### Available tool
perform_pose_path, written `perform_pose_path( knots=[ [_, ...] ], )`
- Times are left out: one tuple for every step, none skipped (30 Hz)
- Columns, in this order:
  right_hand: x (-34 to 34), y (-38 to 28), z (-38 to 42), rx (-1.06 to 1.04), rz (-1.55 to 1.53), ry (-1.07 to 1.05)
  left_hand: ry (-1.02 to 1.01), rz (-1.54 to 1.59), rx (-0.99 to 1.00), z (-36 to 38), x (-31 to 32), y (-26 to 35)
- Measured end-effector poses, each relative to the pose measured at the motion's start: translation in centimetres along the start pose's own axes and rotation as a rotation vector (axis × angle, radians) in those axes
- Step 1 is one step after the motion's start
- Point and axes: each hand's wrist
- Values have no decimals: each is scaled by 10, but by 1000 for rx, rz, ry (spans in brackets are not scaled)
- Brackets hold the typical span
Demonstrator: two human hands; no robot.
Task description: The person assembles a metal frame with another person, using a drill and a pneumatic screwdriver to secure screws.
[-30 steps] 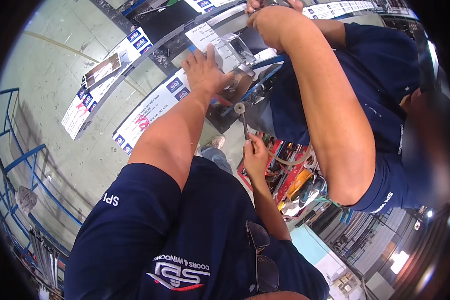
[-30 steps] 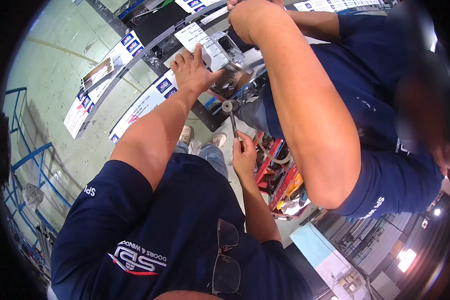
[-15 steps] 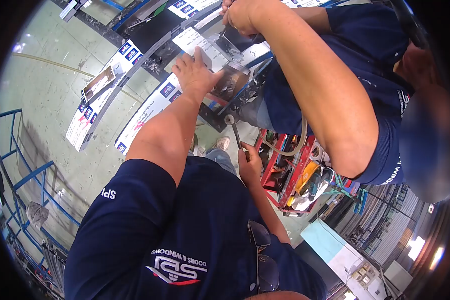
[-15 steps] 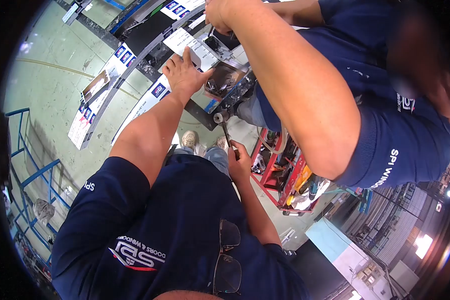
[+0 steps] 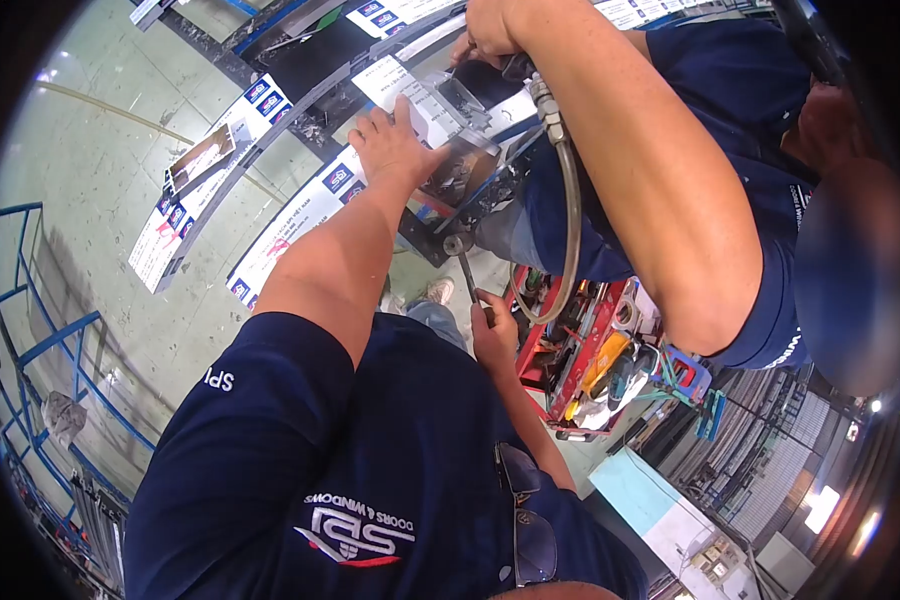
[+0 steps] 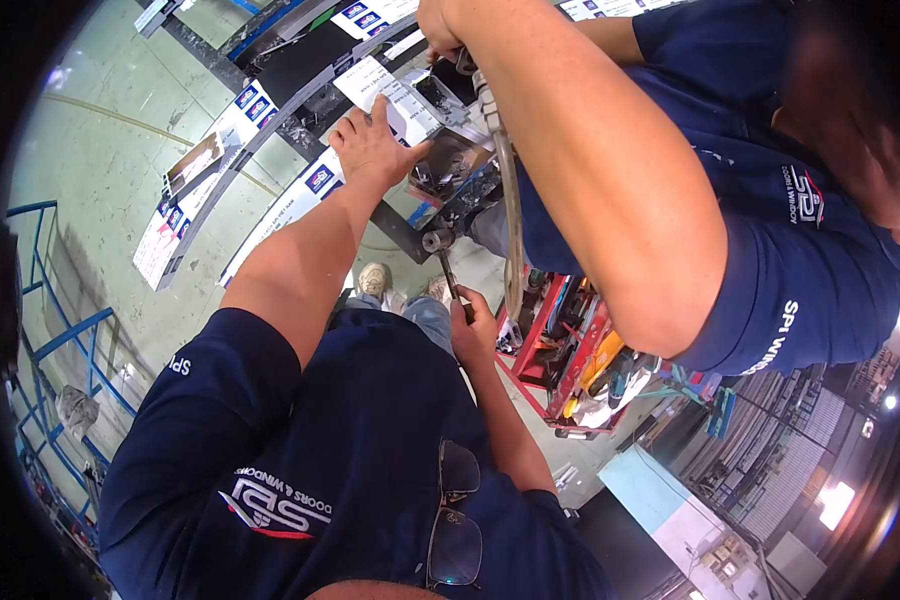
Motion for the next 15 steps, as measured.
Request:
perform_pose_path(
  knots=[
    [0, -1, 0, -4, 5, -3, -8, -1, 0, 0, -1, 0],
    [0, -2, 0, -1, 2, -11, -16, -2, 1, 0, -2, 0],
    [0, -3, 0, 4, 1, -18, -15, 2, -5, 0, -3, 0],
    [0, -4, 0, 2, 6, -20, -17, 10, -7, 0, -4, 0],
    [-1, -5, 0, 10, 11, -30, -18, 18, -8, 0, -4, 0],
    [0, -5, 0, 17, 15, -39, -17, 21, -11, 0, -4, 0],
    [0, -6, 0, 16, 18, -40, -9, 24, -9, 0, -3, 0],
    [1, -6, 0, 12, 15, -44, -2, 26, -7, 0, -2, -1],
    [1, -6, 0, 8, 13, -47, -2, 28, -9, 0, -1, -1],
    [1, -6, 0, 7, 15, -48, 4, 23, -9, -1, 0, -1],
    [1, -6, -1, 7, 23, -55, 10, 18, -8, -1, 1, -2],
    [1, -7, 0, 8, 31, -61, 10, 18, -10, -1, 4, -3],
    [2, -7, 0, 8, 32, -61, 32, 11, 0, -1, 7, -3],
    [2, -7, 0, 17, 29, -61, 55, 4, 10, -1, 9, -4],
    [3, -8, 0, 27, 27, -60, 55, 4, 10, -1, 8, -4]
  ],
)
Point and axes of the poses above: each hand's wrist, its own z-axis away from the middle knuckle, its own x-axis out of the palm, y = z × x, and after that the axes turned 13 degrees about x, right-handed
